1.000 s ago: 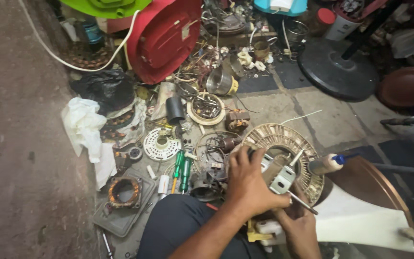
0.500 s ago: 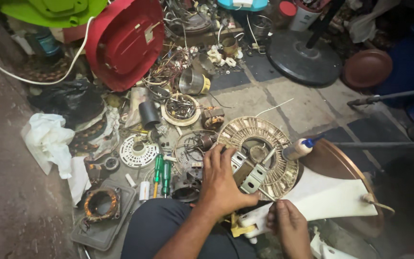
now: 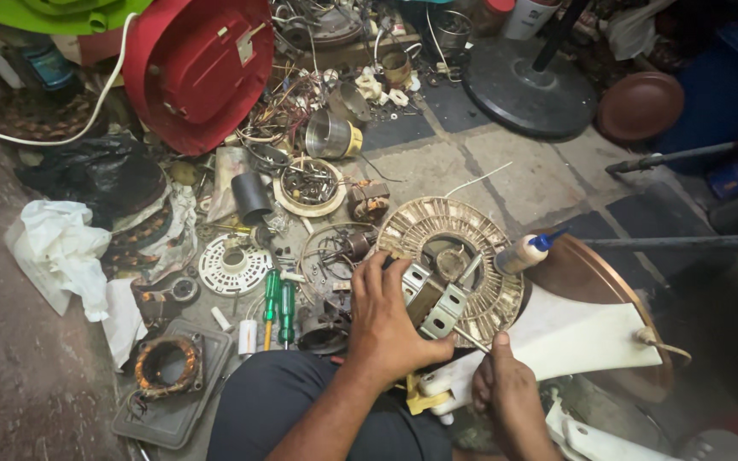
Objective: The person disassembles and reassembles a small electric motor while sitting on the floor. They use a screwdriver to remove and insert screws, handle the rotor and stator, and connect wires to the motor housing.
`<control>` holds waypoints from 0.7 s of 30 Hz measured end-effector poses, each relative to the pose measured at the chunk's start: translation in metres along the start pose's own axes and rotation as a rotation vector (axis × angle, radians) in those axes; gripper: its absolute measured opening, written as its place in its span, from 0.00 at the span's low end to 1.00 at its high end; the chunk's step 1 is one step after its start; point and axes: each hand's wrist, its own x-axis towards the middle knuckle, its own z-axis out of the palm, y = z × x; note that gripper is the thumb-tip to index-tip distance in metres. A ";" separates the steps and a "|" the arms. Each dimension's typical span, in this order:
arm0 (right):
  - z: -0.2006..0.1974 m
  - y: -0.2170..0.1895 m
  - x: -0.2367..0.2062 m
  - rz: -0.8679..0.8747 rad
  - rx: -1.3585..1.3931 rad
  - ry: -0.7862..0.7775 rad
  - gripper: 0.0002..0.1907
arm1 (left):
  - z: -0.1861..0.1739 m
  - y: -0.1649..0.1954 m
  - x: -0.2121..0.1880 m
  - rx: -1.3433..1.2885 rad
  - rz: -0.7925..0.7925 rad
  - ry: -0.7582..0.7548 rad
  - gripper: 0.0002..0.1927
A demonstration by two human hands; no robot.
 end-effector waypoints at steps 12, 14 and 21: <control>0.006 -0.004 -0.007 -0.222 -0.085 -0.027 0.22 | 0.004 0.000 0.000 0.017 -0.009 -0.006 0.57; 0.004 -0.003 -0.007 -0.242 -0.088 -0.025 0.21 | 0.004 -0.001 0.000 0.005 0.004 0.011 0.57; 0.002 0.001 -0.003 -0.181 -0.099 -0.011 0.21 | 0.006 -0.001 -0.002 0.010 0.035 0.044 0.57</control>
